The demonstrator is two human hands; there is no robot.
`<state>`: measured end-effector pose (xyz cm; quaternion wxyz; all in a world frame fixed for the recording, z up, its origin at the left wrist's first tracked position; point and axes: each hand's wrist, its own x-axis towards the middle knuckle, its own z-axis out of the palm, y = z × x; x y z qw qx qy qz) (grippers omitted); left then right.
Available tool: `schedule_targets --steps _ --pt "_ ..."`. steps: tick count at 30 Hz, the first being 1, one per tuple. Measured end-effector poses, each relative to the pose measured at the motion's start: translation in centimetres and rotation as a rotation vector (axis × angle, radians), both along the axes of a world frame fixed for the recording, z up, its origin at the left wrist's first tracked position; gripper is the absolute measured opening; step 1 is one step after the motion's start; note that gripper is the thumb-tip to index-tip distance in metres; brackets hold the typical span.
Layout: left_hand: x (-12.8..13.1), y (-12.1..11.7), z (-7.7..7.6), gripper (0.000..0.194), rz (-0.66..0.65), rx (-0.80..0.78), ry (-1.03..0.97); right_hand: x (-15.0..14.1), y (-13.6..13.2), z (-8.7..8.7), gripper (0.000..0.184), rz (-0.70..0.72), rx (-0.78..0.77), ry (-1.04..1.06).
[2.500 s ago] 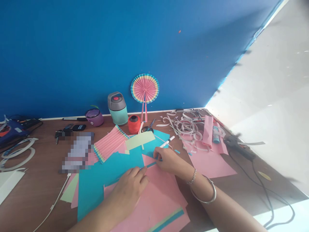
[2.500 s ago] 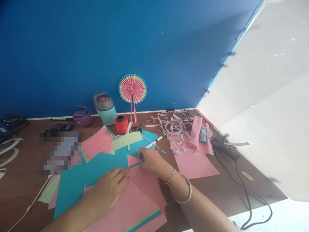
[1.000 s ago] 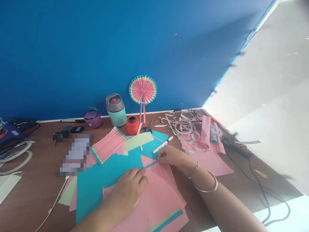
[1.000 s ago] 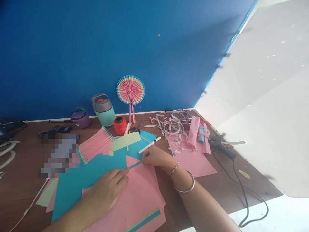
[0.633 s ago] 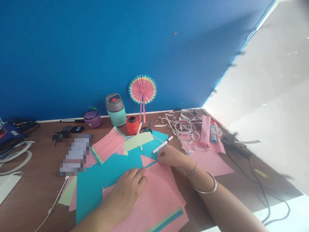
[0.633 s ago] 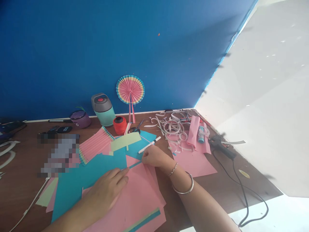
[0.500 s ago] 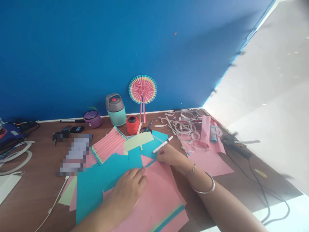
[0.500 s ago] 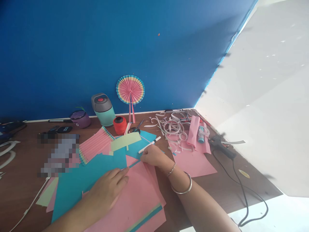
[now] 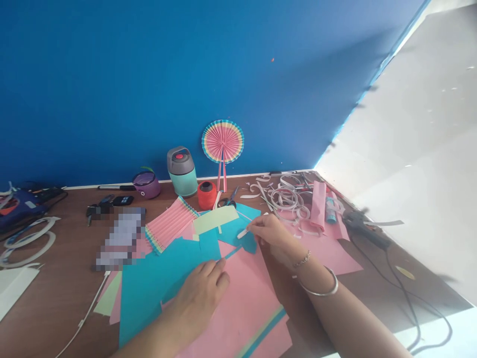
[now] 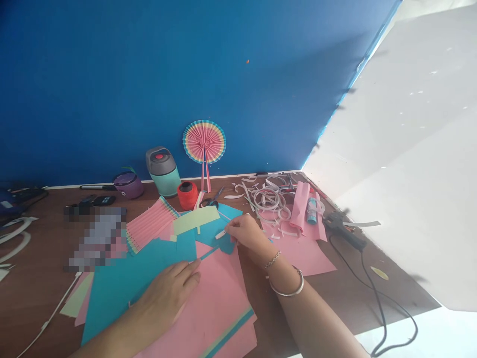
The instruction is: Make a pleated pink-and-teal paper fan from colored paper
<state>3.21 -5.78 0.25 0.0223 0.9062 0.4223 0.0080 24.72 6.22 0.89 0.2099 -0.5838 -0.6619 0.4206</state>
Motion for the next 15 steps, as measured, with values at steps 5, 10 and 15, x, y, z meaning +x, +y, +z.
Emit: schedule_targets --steps 5,10,15 --pt "-0.4 0.6 -0.7 0.049 -0.033 0.078 -0.052 -0.5 0.2 -1.5 0.025 0.066 0.189 -0.021" --pt "-0.8 1.4 -1.7 0.052 -0.056 0.167 -0.16 -0.3 0.8 -2.1 0.039 -0.089 0.387 -0.224" --pt "-0.5 1.4 -1.2 0.04 -0.01 0.154 -0.174 -1.2 0.0 -1.4 0.021 0.012 0.532 -0.139"
